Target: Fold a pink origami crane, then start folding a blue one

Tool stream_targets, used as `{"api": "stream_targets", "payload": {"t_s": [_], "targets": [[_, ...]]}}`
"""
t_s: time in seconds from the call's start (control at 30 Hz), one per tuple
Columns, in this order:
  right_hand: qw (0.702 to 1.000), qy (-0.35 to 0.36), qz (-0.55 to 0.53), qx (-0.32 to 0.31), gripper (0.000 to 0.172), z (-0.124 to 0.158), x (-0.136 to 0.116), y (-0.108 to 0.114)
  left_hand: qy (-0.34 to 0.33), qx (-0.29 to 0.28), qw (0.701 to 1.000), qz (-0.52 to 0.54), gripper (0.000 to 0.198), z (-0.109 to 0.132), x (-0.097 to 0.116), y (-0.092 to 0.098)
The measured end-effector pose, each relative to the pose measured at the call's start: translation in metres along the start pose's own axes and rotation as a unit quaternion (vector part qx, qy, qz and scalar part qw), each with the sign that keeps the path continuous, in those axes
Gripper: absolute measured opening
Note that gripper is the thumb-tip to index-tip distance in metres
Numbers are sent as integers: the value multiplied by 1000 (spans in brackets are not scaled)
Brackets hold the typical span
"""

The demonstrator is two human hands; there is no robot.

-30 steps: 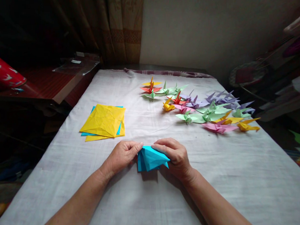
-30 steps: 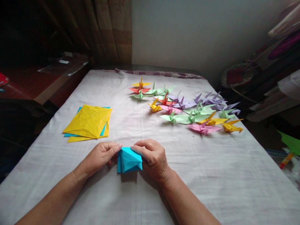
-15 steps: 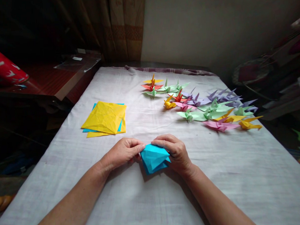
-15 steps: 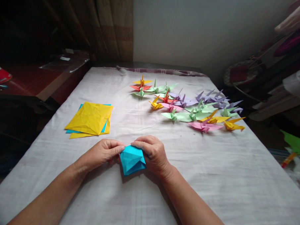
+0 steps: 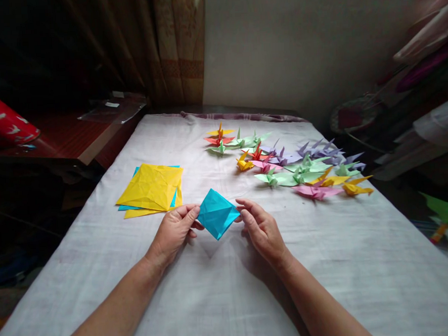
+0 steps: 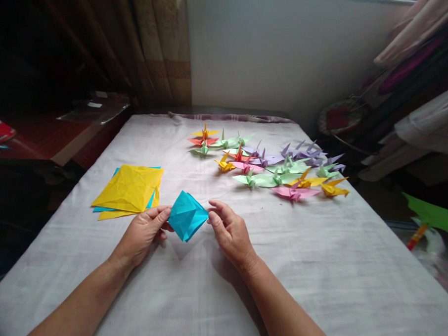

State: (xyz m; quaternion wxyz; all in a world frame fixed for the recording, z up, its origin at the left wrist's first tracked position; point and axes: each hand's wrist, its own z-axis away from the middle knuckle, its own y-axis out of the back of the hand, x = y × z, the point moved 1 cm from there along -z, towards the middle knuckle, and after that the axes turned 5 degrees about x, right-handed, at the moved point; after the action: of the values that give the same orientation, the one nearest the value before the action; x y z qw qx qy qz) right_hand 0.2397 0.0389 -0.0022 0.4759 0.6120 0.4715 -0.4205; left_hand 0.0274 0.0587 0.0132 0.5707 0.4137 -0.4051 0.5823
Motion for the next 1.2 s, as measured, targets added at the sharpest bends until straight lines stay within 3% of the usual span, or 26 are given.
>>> {"api": "stream_targets", "payload": {"t_s": [0.17, 0.3, 0.47, 0.67, 0.87, 1.03, 1.2], "targets": [[996, -53, -46, -53, 57, 4, -6, -3, -42, 29, 998, -25, 64, 2, -2, -2], [995, -81, -41, -42, 61, 5, -3, -6, -76, 46, 994, -57, 58, 4, -3, -4], [994, -97, -43, -11, 49, 5, 2, -9, -115, 32, 989, -85, 43, 7, -4, -4], [995, -85, -49, 2, 25, 5, 1, -8, -164, -28, 982, -84, 28, 5, -8, -5], [999, -47, -14, -24, 19, 9, -1, -10, -138, -79, 985, -70, 33, 5, -9, -5], [998, -8, 30, -61, 15, 13, -6, -12, -131, -80, 986, -67, 31, 6, -9, -5], [996, -33, 24, -76, 19, 13, -6, -12, -119, -61, 989, -57, 29, 7, -6, -6]]}}
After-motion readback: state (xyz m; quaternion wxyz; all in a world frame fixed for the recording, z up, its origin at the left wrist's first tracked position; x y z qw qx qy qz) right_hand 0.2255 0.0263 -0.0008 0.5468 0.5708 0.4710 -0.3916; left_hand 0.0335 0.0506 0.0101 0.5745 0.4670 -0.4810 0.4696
